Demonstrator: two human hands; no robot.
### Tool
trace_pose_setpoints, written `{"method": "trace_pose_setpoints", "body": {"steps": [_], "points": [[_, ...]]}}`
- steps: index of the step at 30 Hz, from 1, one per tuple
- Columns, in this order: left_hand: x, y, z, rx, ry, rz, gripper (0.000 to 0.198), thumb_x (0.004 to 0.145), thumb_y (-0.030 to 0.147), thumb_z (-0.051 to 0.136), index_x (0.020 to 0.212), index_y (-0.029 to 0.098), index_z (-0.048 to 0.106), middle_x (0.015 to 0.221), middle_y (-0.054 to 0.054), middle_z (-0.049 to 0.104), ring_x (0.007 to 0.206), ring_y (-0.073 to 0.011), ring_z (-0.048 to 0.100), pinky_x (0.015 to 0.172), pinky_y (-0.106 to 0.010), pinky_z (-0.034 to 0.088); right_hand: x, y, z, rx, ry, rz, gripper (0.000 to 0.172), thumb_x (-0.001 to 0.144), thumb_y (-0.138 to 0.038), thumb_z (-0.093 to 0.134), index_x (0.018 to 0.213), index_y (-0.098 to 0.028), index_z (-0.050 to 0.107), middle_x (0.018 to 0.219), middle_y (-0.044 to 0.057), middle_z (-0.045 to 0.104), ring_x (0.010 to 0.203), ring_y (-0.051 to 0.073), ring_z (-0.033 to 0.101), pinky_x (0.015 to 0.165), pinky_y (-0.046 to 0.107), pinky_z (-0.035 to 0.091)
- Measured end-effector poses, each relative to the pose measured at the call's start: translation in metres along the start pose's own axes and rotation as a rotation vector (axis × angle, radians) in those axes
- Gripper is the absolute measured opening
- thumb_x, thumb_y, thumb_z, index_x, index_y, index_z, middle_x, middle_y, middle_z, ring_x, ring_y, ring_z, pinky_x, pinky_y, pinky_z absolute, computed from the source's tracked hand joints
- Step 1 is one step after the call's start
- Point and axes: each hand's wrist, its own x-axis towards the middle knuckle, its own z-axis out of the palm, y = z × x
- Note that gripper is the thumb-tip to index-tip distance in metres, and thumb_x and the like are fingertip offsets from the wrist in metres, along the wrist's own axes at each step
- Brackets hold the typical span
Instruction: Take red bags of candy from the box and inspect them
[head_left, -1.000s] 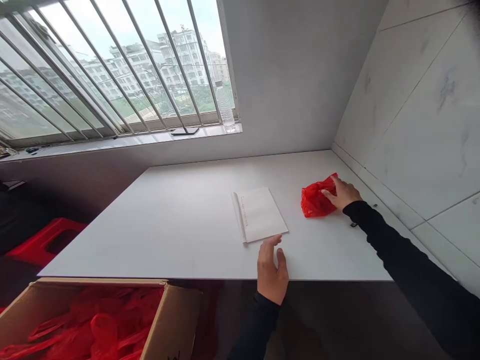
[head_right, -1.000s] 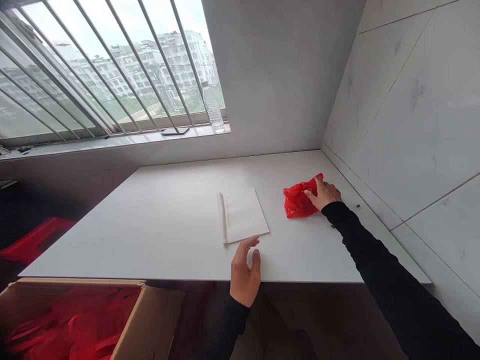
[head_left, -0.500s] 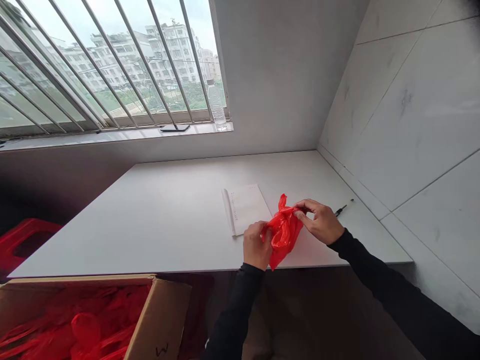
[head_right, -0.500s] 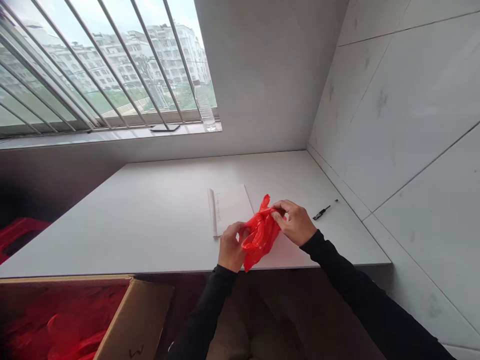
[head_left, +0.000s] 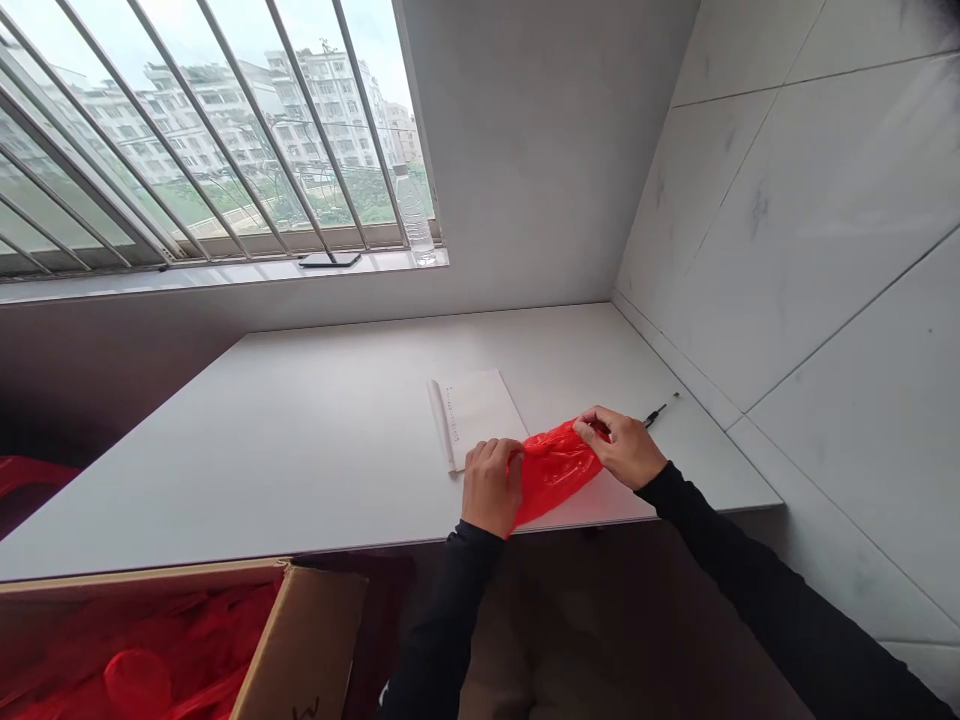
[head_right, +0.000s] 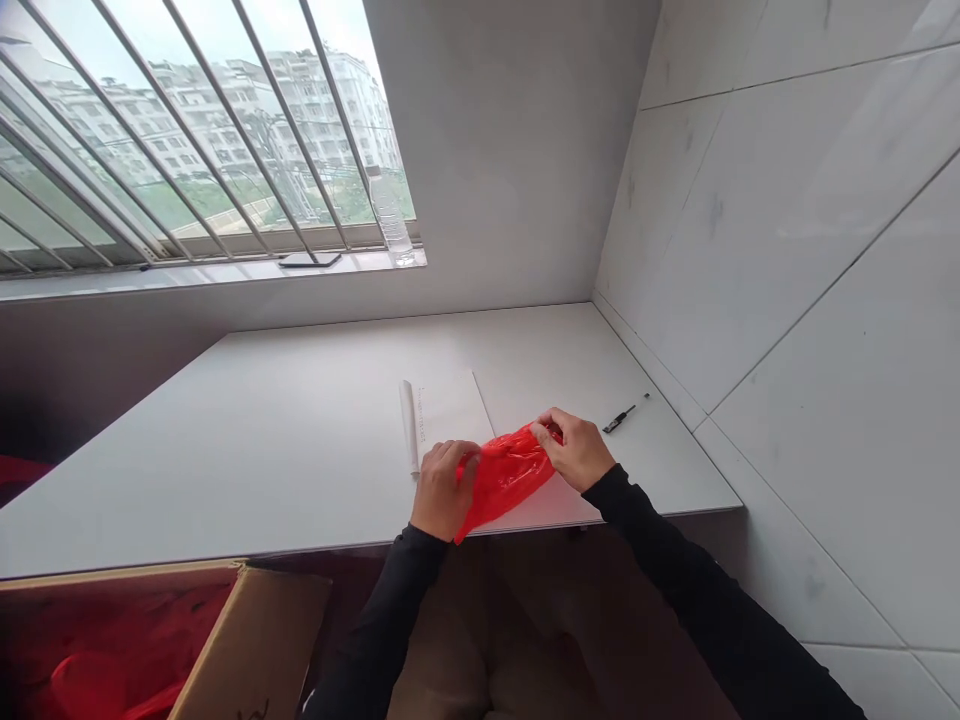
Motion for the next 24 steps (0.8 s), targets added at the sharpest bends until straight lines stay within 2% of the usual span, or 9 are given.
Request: {"method": "trace_pose_setpoints", "body": {"steps": [4, 8, 10, 12, 14, 17, 19, 21, 24], "points": [[0.0, -0.016, -0.024, -0.131, 0.179, -0.149, 0.015, 0.093, 0.022, 0.049, 0.098, 0.022, 0.063, 0.095, -0.006, 0.069, 0.091, -0.0211, 0.063, 0.082, -0.037, 0.05, -0.001, 0.029, -0.013, 0.07, 0.227, 0.127, 0.03, 0.088, -0.049, 0.05, 0.088, -0.021, 0.06, 0.088, 0.008, 0.069, 0.082, 0.023, 0.064, 0.077, 0.04, 0.05], [0.001, -0.001, -0.018, -0.076, 0.057, -0.008, 0.041, 0.085, 0.022, 0.058, 0.126, 0.024, 0.058, 0.112, -0.007, 0.066, 0.108, -0.0252, 0.058, 0.094, -0.044, 0.047, -0.005, 0.013, -0.002, 0.091, 0.108, -0.031, 0.04, 0.085, -0.045, 0.058, 0.118, -0.023, 0.055, 0.112, 0.01, 0.066, 0.108, 0.026, 0.061, 0.095, 0.046, 0.049], [0.002, 0.005, -0.01, -0.012, 0.007, 0.031, 0.033, 0.08, 0.017, 0.061, 0.112, 0.024, 0.066, 0.099, -0.006, 0.068, 0.099, -0.0257, 0.059, 0.092, -0.045, 0.047, -0.004, -0.002, 0.003, 0.041, -0.02, -0.082, 0.04, 0.084, -0.049, 0.06, 0.118, -0.027, 0.059, 0.106, 0.007, 0.069, 0.103, 0.026, 0.062, 0.092, 0.046, 0.048], [0.005, 0.004, -0.009, -0.014, 0.028, 0.018, 0.02, 0.081, 0.014, 0.059, 0.094, 0.024, 0.071, 0.088, -0.005, 0.067, 0.091, -0.0242, 0.059, 0.086, -0.043, 0.049, -0.002, -0.008, 0.003, 0.025, -0.071, -0.079, 0.03, 0.086, -0.053, 0.057, 0.098, -0.027, 0.066, 0.095, 0.005, 0.071, 0.092, 0.024, 0.063, 0.085, 0.042, 0.049], [0.008, -0.002, -0.016, -0.08, 0.116, -0.019, 0.019, 0.085, 0.015, 0.057, 0.091, 0.024, 0.072, 0.09, -0.005, 0.067, 0.092, -0.0228, 0.059, 0.085, -0.04, 0.05, 0.0, -0.003, -0.003, 0.068, 0.047, -0.006, 0.034, 0.088, -0.056, 0.054, 0.083, -0.024, 0.064, 0.085, 0.005, 0.07, 0.083, 0.022, 0.062, 0.079, 0.039, 0.048], [0.012, -0.007, -0.036, -0.109, 0.314, -0.108, 0.02, 0.086, 0.021, 0.059, 0.096, 0.025, 0.075, 0.098, -0.006, 0.064, 0.097, -0.0214, 0.058, 0.084, -0.036, 0.05, -0.001, 0.014, -0.014, 0.202, 0.294, 0.154, 0.036, 0.087, -0.058, 0.053, 0.086, -0.022, 0.058, 0.076, 0.004, 0.064, 0.071, 0.019, 0.059, 0.068, 0.036, 0.047], [0.014, -0.002, -0.049, -0.099, 0.373, -0.183, 0.02, 0.086, 0.024, 0.061, 0.098, 0.026, 0.077, 0.089, -0.005, 0.061, 0.086, -0.0187, 0.057, 0.076, -0.032, 0.05, -0.006, 0.015, -0.019, 0.26, 0.347, 0.189, 0.034, 0.087, -0.056, 0.053, 0.092, -0.022, 0.055, 0.078, 0.004, 0.062, 0.07, 0.02, 0.058, 0.064, 0.036, 0.047], [0.015, 0.008, -0.058, -0.209, 0.3, -0.255, 0.025, 0.088, 0.029, 0.06, 0.107, 0.026, 0.075, 0.072, -0.001, 0.056, 0.067, -0.0141, 0.053, 0.063, -0.027, 0.047, -0.015, 0.002, -0.02, 0.16, 0.442, 0.108, 0.029, 0.086, -0.049, 0.056, 0.1, -0.023, 0.053, 0.092, 0.007, 0.064, 0.083, 0.023, 0.059, 0.072, 0.04, 0.05], [0.014, 0.027, -0.065, -0.528, 0.102, -0.306, 0.03, 0.093, 0.034, 0.052, 0.115, 0.021, 0.069, 0.061, 0.003, 0.053, 0.054, -0.011, 0.049, 0.055, -0.025, 0.045, -0.026, -0.035, -0.017, -0.096, 0.585, -0.217, 0.03, 0.087, -0.032, 0.059, 0.115, -0.025, 0.051, 0.113, 0.01, 0.061, 0.108, 0.028, 0.056, 0.093, 0.048, 0.048]]}}
